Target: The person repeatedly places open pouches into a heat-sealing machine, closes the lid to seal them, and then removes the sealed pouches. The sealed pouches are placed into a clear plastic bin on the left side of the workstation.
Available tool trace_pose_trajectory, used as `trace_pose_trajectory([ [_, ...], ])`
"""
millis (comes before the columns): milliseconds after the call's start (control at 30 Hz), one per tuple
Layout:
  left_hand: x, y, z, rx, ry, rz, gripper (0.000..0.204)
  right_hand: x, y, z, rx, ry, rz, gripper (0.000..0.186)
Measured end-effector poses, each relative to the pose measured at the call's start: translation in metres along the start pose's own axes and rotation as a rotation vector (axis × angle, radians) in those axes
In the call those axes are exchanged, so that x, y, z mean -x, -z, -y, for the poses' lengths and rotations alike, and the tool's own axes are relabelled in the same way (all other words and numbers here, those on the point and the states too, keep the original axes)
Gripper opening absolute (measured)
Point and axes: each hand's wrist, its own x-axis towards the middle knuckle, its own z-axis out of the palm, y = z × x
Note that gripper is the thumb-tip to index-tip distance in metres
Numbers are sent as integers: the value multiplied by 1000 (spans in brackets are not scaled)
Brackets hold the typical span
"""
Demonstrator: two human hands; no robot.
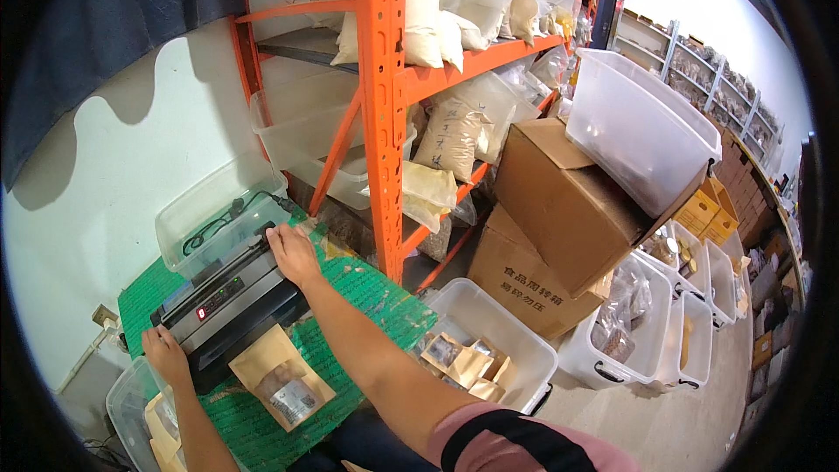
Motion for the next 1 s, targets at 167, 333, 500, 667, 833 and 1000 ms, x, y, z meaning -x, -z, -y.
trace_pose_trajectory([
  [167,0,2,1,-5,1,11,21,1,-2,-3,0,15,-10,41],
  [333,3,1,4,1,20,60,20,-1,-7,-9,12,31,-36,40],
  [500,1,2,5,2,-21,20,18,0,-3,-2,-12,-28,-24,40],
  [667,3,-1,6,-8,-29,8,18,0,-2,-5,-18,-16,-8,36],
  [833,5,2,3,38,-66,-16,12,1,-8,-10,24,80,-54,47],
  [1000,-1,13,-13,-17,46,-19,14,0,-4,-8,-88,-43,16,43],
])
